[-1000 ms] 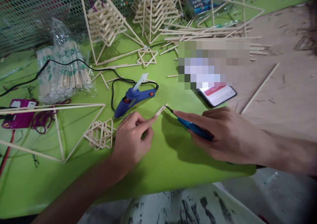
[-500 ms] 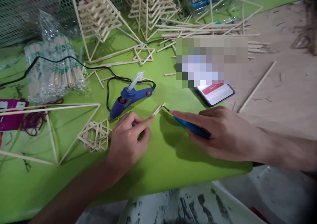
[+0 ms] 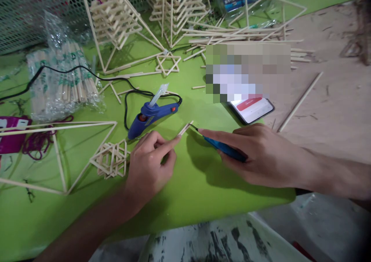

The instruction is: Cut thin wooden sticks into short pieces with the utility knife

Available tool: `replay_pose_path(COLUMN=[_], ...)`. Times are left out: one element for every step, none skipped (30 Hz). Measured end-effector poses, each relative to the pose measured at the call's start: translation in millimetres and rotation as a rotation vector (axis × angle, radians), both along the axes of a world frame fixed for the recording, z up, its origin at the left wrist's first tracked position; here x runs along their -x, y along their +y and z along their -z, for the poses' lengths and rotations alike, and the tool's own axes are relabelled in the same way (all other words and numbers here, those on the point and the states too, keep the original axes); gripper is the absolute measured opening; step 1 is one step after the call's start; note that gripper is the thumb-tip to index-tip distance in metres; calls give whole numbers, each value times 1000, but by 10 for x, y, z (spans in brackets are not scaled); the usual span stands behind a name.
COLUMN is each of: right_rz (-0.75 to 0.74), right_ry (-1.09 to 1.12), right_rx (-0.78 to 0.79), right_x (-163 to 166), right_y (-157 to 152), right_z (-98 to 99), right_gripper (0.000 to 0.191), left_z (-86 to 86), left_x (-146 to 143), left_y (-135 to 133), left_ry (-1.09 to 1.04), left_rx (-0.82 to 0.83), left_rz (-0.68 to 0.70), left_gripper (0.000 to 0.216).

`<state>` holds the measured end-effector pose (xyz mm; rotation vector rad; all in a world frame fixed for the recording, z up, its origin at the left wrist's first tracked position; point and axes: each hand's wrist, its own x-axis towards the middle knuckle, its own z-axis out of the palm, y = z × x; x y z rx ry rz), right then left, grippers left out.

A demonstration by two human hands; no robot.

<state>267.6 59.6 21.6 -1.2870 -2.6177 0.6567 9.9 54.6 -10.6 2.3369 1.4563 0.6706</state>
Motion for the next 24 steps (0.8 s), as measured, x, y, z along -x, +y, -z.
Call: replay_pose_path(right_rz=[0,-4,-6,-6,-6,-7,-10,-11,-9,-8,-3,3,5,6,5,4,3,2,3,3,-2,-4,-6,-9], right_ry=[-3,-4,-4,-6,-9,-13,-16,-18,-17,-11,-6,-3,-1,-1,-4,-8,-10,-10,-10,-9,-8,-7,-9,-11], right_rx=[-2,-2,-2,-1,0,0,0,2,4,5,5,4,5,4,5,7,7,6,1,-4,-8,-12,-12,-8], right_x=[-1,-1,-2,-2,-1,-1,-1,0,1,3,5,7,10,12,14,15,16,16,15,14,13,11,9,6], right_y=[0,0,0,1,1,1,1,0,-1,-3,-4,-5,-6,-6,-5,-4,-4,-3,-3,-3,-3,-3,-3,-4], right_z=[-1,-3,-5,-7,-8,-10,-10,-11,-11,-10,-9,-8,-6,-5,-3,-1,0,2,2,3,2,2,1,0], right_gripper=[62,62,62,62,62,62,62,62,62,62,61,60,60,59,59,60,60,61,61,62,62,62,62,62], left_z=[1,1,1,1,0,-1,-1,-2,-1,0,1,2,3,4,4,4,5,5,5,5,4,4,3,2], left_x=[0,1,0,0,-2,-3,-4,-5,-5,-5,-5,-4,-2,0,2,4,6,7,7,6,5,4,4,4], left_y=[0,1,2,3,3,3,4,4,4,4,4,4,5,5,5,5,5,4,4,3,2,2,2,2], left_ry=[-1,-3,-5,-7,-9,-10,-10,-11,-11,-10,-10,-9,-10,-11,-13,-14,-15,-14,-13,-12,-11,-11,-11,-11], left_rx=[-1,-1,0,1,1,0,-1,-2,-2,-1,0,1,4,6,6,5,4,3,2,1,1,1,1,-1], left_rz=[1,1,2,1,2,1,2,4,5,5,4,2,1,1,2,3,5,5,7,8,9,10,10,10], left_gripper=[38,38,38,38,38,38,38,38,38,37,37,38,38,38,38,39,39,38,38,38,38,38,38,38])
